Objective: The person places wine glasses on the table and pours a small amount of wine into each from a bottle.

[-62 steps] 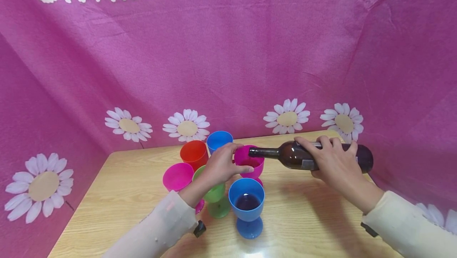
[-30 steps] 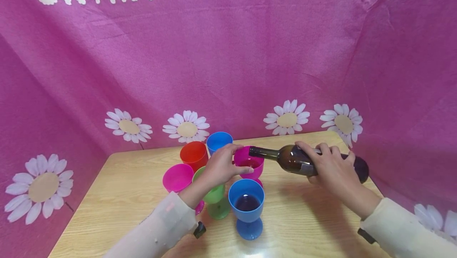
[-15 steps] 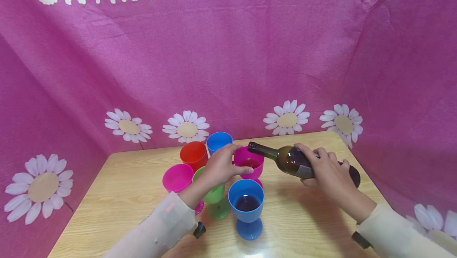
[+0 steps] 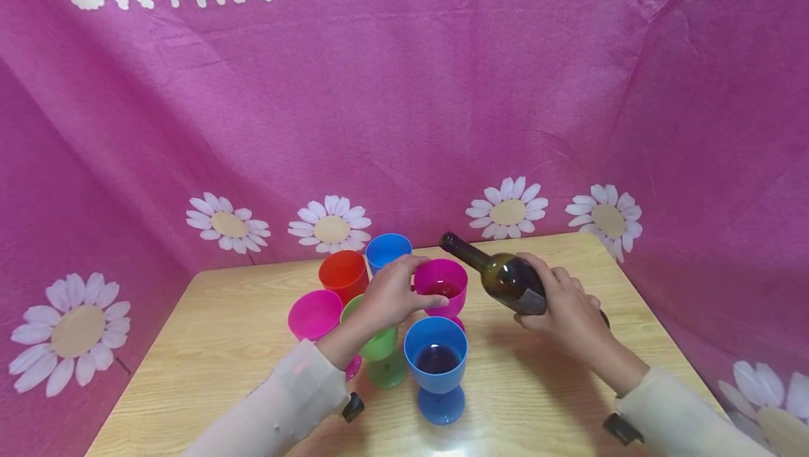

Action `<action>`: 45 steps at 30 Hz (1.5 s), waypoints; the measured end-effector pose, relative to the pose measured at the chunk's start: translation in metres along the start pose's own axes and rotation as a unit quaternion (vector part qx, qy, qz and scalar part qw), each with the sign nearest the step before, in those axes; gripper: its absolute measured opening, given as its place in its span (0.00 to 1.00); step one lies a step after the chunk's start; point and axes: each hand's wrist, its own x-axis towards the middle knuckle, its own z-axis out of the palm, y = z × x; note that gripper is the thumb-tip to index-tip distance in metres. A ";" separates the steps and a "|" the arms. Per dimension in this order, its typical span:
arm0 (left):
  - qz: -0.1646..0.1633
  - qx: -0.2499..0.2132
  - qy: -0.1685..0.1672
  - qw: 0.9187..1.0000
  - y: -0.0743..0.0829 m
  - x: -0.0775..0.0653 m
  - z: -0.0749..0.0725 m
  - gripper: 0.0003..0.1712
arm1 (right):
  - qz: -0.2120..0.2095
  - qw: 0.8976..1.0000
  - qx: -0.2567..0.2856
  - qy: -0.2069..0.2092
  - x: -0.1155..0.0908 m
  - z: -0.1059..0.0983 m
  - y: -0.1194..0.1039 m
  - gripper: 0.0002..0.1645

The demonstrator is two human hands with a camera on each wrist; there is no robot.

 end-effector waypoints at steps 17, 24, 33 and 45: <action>-0.004 0.000 0.003 1.000 0.002 0.000 0.001 0.44 | 0.065 0.981 0.184 -0.001 0.003 0.020 -0.008 0.64; -0.014 0.004 0.002 1.000 0.001 0.001 0.001 0.45 | 0.099 0.958 0.268 -0.001 0.004 0.033 -0.012 0.65; -0.011 0.009 -0.001 1.000 0.000 0.000 0.003 0.46 | 0.135 0.946 0.293 0.002 0.001 0.045 -0.005 0.66; 0.005 0.025 0.003 1.000 0.000 0.001 0.002 0.45 | 0.139 0.940 0.311 0.018 -0.003 0.058 0.000 0.66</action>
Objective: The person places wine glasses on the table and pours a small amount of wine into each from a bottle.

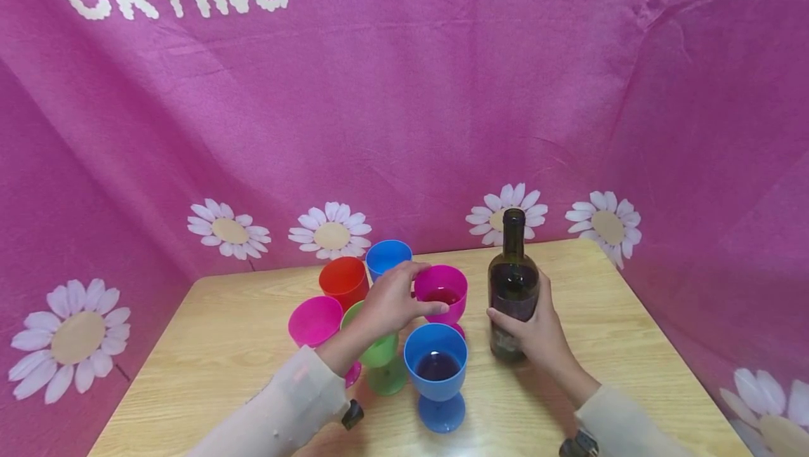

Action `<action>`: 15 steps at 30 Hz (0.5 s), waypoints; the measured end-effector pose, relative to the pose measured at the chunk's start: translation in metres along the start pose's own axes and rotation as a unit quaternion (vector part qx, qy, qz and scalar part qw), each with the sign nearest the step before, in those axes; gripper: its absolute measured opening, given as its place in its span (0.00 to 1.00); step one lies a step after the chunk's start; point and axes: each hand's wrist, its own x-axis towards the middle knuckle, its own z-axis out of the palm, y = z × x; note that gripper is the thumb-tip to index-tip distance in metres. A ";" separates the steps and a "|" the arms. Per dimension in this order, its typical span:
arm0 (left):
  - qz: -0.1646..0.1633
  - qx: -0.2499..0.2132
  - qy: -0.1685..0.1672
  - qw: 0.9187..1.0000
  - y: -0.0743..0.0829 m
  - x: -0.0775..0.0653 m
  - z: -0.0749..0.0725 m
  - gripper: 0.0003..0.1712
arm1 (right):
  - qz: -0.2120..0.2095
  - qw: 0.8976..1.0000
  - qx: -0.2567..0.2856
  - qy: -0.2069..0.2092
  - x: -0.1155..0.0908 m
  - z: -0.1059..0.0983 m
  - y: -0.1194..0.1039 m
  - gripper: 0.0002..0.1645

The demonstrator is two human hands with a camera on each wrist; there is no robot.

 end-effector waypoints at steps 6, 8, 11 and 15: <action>-0.008 -0.010 -0.003 1.000 0.001 0.000 -0.001 0.46 | 0.002 1.000 0.000 0.000 -0.003 0.000 0.003 0.66; -0.006 -0.009 -0.003 1.000 0.002 0.000 -0.001 0.46 | -0.004 1.000 -0.001 0.004 -0.004 0.000 0.005 0.66; -0.007 -0.011 -0.004 1.000 0.001 0.000 -0.001 0.46 | -0.008 1.000 0.003 0.007 -0.006 0.000 0.007 0.66; -0.008 -0.010 -0.004 1.000 0.001 0.000 0.000 0.46 | -0.008 1.000 0.009 0.007 -0.009 0.000 0.010 0.66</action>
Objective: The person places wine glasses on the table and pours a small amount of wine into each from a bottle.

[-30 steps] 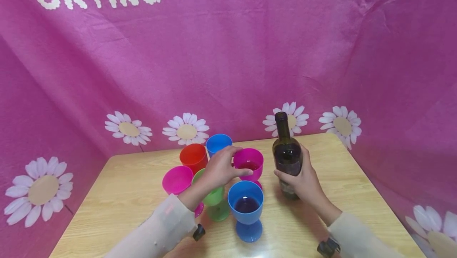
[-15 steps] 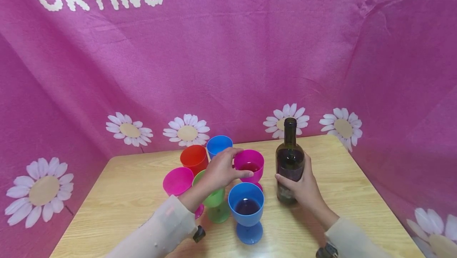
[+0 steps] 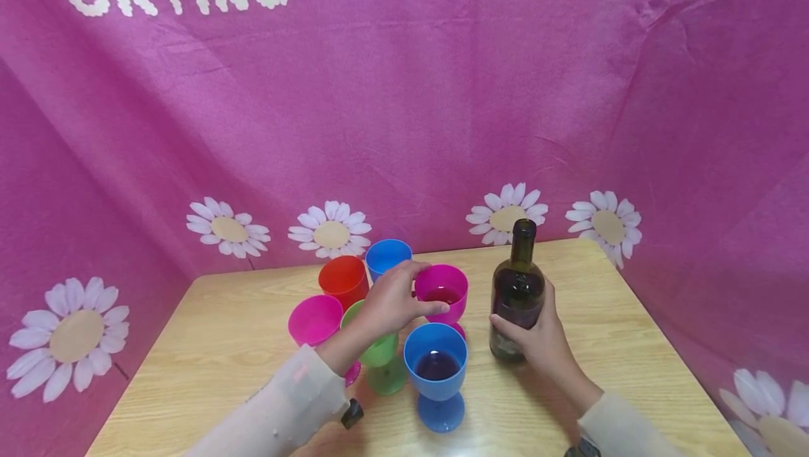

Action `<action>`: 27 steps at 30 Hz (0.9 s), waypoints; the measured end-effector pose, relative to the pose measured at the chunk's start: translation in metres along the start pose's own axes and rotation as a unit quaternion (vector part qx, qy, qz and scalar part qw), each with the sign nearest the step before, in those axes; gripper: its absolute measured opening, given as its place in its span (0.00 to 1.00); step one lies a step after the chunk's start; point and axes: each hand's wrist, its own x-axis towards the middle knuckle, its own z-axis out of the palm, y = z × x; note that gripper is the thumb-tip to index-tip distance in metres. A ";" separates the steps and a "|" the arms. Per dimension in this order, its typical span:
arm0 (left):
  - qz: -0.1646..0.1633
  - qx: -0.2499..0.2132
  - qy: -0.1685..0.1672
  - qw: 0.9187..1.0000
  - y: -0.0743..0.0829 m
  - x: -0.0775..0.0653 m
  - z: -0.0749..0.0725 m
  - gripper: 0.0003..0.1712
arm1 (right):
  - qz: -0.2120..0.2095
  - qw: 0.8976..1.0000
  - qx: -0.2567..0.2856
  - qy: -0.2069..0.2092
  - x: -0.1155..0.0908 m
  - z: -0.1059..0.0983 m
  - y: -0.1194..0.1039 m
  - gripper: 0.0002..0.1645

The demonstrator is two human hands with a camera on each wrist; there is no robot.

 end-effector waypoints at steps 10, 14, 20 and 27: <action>-0.005 0.005 -0.001 1.000 0.002 0.000 0.001 0.46 | -0.001 1.000 0.000 -0.004 -0.003 -0.001 0.003 0.63; -0.007 -0.004 -0.003 1.000 0.002 0.000 0.000 0.46 | -0.003 1.000 0.009 -0.002 -0.003 0.000 0.003 0.63; -0.009 -0.019 -0.012 1.000 0.003 0.001 -0.003 0.46 | -0.001 1.000 0.007 -0.002 -0.003 0.001 0.002 0.62; -0.006 -0.021 -0.028 0.999 0.006 0.002 -0.007 0.47 | -0.006 1.000 0.007 -0.003 -0.004 0.001 0.003 0.63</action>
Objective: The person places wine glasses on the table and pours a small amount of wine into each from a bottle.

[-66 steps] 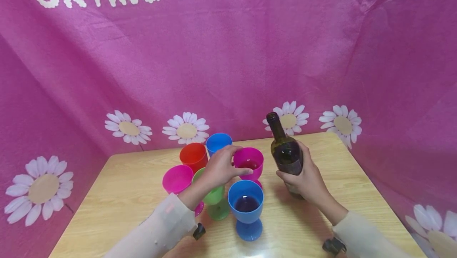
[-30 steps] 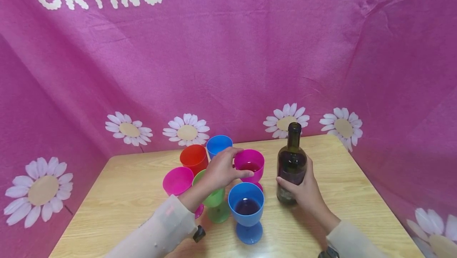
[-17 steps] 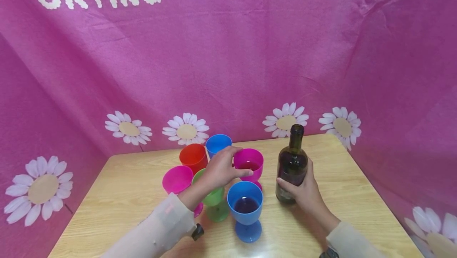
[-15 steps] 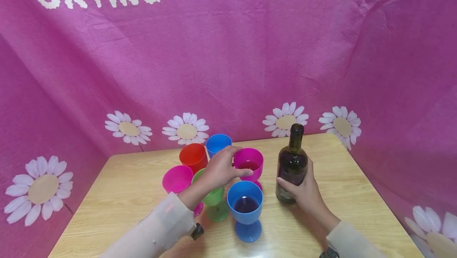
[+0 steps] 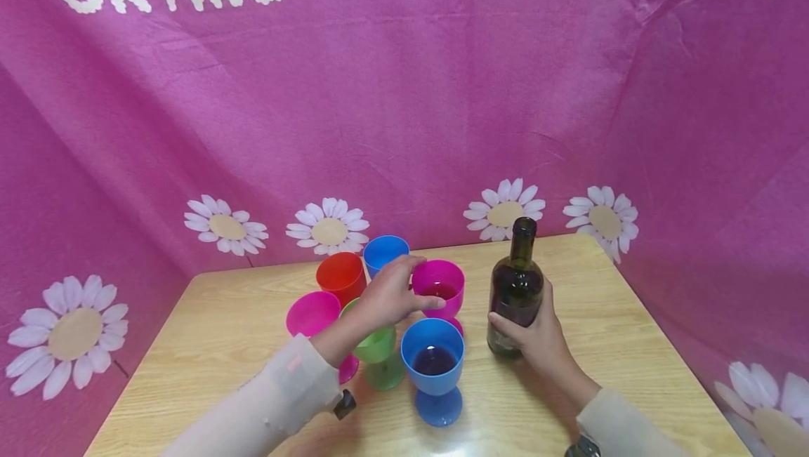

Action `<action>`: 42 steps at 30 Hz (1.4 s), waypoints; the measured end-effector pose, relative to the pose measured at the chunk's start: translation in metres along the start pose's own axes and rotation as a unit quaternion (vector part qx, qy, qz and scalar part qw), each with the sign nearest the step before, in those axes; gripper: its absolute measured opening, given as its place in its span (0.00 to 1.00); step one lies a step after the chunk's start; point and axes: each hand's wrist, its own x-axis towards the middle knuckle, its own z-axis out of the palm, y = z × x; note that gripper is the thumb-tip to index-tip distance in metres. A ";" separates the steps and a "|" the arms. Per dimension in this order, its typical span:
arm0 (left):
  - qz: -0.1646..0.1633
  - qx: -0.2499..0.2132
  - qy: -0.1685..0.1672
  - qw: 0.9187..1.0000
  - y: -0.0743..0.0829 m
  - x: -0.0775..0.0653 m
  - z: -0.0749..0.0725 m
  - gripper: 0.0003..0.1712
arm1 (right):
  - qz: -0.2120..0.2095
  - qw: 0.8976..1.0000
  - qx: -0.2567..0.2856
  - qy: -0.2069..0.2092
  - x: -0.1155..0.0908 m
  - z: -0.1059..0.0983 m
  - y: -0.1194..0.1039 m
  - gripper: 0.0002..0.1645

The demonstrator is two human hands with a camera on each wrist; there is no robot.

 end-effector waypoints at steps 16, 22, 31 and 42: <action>0.003 -0.025 -0.003 1.000 0.000 -0.012 -0.028 0.50 | 0.007 1.000 -0.008 0.013 -0.001 0.001 0.000 0.63; 0.005 -0.065 0.014 0.998 -0.009 -0.033 -0.041 0.52 | 0.009 1.000 0.002 0.007 0.001 0.000 0.002 0.65; -0.012 -0.106 0.027 0.994 -0.028 -0.066 -0.057 0.57 | 0.024 1.000 0.013 0.003 0.002 -0.001 0.000 0.68; -0.007 -0.087 0.023 0.996 -0.049 -0.088 -0.068 0.53 | 0.016 1.000 0.014 0.004 0.001 0.000 0.002 0.66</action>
